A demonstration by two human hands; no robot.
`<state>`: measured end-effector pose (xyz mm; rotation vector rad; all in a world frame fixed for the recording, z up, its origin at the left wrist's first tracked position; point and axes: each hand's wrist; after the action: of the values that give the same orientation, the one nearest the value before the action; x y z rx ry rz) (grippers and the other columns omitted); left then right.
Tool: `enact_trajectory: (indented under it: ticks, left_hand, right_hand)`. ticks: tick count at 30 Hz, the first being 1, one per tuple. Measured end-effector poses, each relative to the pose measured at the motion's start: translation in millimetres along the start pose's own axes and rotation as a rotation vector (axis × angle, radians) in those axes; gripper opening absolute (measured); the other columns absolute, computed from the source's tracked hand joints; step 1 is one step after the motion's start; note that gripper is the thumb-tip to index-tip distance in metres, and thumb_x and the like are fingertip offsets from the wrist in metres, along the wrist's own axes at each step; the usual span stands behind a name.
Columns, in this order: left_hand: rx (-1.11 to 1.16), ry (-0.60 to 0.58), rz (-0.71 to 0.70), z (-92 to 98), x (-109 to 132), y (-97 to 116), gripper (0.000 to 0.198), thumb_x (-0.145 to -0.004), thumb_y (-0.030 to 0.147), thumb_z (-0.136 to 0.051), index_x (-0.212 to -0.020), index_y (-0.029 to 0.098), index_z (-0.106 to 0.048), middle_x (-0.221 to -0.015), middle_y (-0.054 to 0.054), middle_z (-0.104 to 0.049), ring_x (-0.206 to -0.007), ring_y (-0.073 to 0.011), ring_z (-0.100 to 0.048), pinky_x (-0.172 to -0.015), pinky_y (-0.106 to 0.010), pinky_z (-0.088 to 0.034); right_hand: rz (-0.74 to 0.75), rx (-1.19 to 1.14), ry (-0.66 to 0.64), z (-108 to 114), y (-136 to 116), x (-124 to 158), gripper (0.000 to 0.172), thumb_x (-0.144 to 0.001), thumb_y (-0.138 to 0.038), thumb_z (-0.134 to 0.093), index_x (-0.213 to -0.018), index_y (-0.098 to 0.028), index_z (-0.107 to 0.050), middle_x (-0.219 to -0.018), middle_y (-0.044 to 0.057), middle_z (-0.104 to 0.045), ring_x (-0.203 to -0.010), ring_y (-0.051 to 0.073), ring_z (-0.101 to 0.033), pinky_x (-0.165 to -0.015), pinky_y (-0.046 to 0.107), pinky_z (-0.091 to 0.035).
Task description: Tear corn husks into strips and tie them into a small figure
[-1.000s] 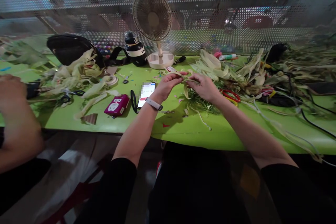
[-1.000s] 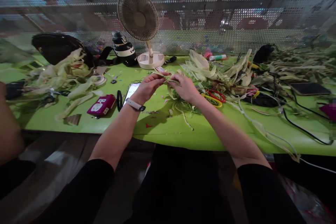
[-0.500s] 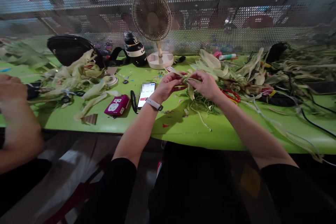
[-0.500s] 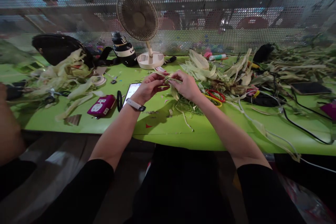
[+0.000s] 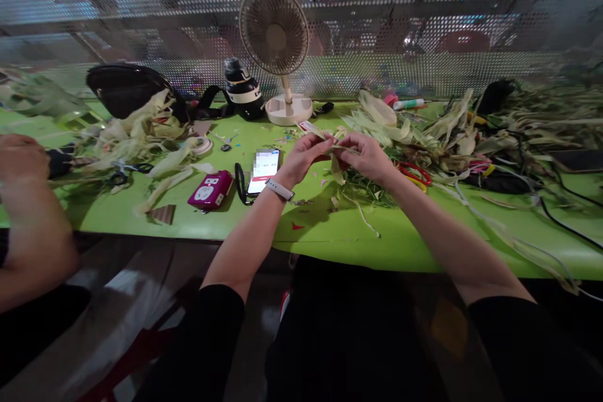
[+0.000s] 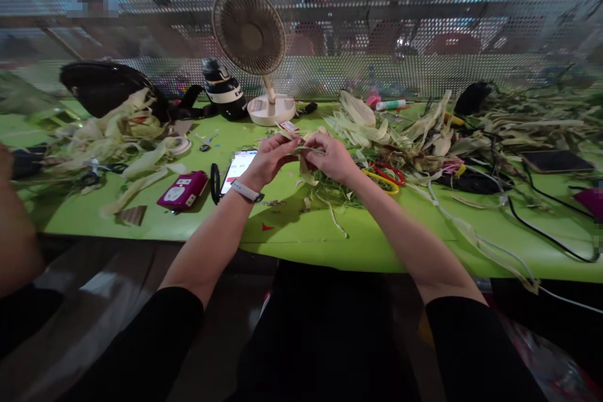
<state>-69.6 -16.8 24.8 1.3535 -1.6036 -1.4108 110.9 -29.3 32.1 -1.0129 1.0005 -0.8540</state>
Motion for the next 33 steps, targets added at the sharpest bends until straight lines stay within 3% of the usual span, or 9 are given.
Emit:
enact_trajectory:
  ticks: [3,7,11,15,20,24,28,30,33]
  left_hand:
    - [-0.016,-0.005,-0.033,0.6,-1,-3,0.033,-0.066,0.033,-0.089,-0.089,0.017,-0.072,-0.088,0.000,-0.072,-0.083,-0.0105,-0.066,-0.080,-0.025,-0.055]
    - [0.018,0.019,0.014,4.0,-3,-3,0.037,-0.062,0.034,-0.093,-0.089,0.017,-0.073,-0.087,0.000,-0.073,-0.078,-0.0092,-0.065,-0.076,-0.025,-0.055]
    - [0.058,0.031,0.108,9.4,-5,-1,0.031,-0.063,0.027,-0.093,-0.086,0.016,-0.075,-0.081,0.001,-0.073,-0.069,-0.0066,-0.063,-0.074,-0.025,-0.055]
    - [0.117,0.047,0.154,12.7,-6,-2,0.028,-0.063,0.024,-0.093,-0.082,0.016,-0.074,-0.073,0.003,-0.069,-0.063,-0.0046,-0.060,-0.072,-0.023,-0.054]
    - [0.063,0.020,0.147,12.3,-5,-4,0.035,-0.060,0.031,-0.094,-0.083,0.015,-0.072,-0.077,0.002,-0.070,-0.066,-0.0050,-0.061,-0.070,-0.021,-0.052]
    - [-0.062,0.009,0.099,9.0,-4,-4,0.038,-0.061,0.036,-0.092,-0.084,0.015,-0.071,-0.083,0.000,-0.072,-0.073,-0.0078,-0.064,-0.073,-0.023,-0.052]
    - [-0.153,-0.039,0.021,5.2,-3,-2,0.038,-0.062,0.035,-0.092,-0.085,0.017,-0.068,-0.083,0.000,-0.071,-0.074,-0.0101,-0.064,-0.071,-0.025,-0.053]
    - [-0.194,-0.059,0.008,3.8,-2,-1,0.036,-0.063,0.032,-0.091,-0.085,0.017,-0.066,-0.082,0.000,-0.070,-0.073,-0.0104,-0.065,-0.068,-0.023,-0.051]
    - [-0.230,-0.096,0.007,2.4,-1,1,0.032,-0.066,0.028,-0.089,-0.085,0.017,-0.065,-0.079,0.000,-0.068,-0.073,-0.0115,-0.066,-0.066,-0.024,-0.050]
  right_hand:
    - [-0.059,-0.066,0.015,-2,0,0,0.037,-0.074,-0.045,-0.082,-0.087,-0.022,-0.057,-0.066,-0.002,-0.068,-0.055,0.015,-0.064,-0.056,0.032,-0.057]
    - [-0.089,-0.076,-0.032,1,4,-1,0.036,-0.080,-0.048,-0.077,-0.093,-0.024,-0.054,-0.068,-0.001,-0.070,-0.057,0.016,-0.066,-0.060,0.035,-0.060]
    - [0.183,0.339,0.064,11,7,-2,0.028,-0.086,-0.043,-0.070,-0.100,-0.021,-0.061,-0.095,0.010,-0.074,-0.089,0.026,-0.072,-0.083,0.048,-0.060]
    - [0.544,0.906,0.040,15,4,3,0.035,-0.086,-0.025,-0.065,-0.121,-0.023,-0.065,-0.136,0.014,-0.064,-0.128,0.034,-0.056,-0.106,0.057,-0.044]
    - [0.702,1.135,-0.056,9,10,6,0.026,-0.095,-0.025,-0.054,-0.115,-0.029,-0.071,-0.138,0.006,-0.064,-0.126,0.029,-0.052,-0.102,0.050,-0.042]
    - [0.667,1.027,-0.009,6,15,5,0.023,-0.097,-0.030,-0.053,-0.105,-0.028,-0.075,-0.123,0.008,-0.070,-0.112,0.027,-0.057,-0.093,0.045,-0.045]
    - [0.583,0.712,0.172,2,9,5,0.020,-0.094,-0.033,-0.056,-0.093,-0.025,-0.075,-0.100,0.008,-0.070,-0.097,0.024,-0.061,-0.088,0.043,-0.048]
    - [0.507,0.548,0.245,0,5,5,0.017,-0.089,-0.036,-0.061,-0.082,-0.024,-0.070,-0.091,0.007,-0.067,-0.090,0.023,-0.060,-0.084,0.040,-0.049]
    - [0.321,0.321,0.295,-2,2,1,0.030,-0.083,-0.049,-0.069,-0.070,-0.023,-0.060,-0.076,0.003,-0.060,-0.075,0.018,-0.055,-0.073,0.036,-0.048]
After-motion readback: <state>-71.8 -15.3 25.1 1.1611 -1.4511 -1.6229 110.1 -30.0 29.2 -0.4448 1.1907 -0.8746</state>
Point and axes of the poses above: each hand's wrist, its own x-axis away from the middle knuckle, its own z-axis out of the back of the hand, y = z × x
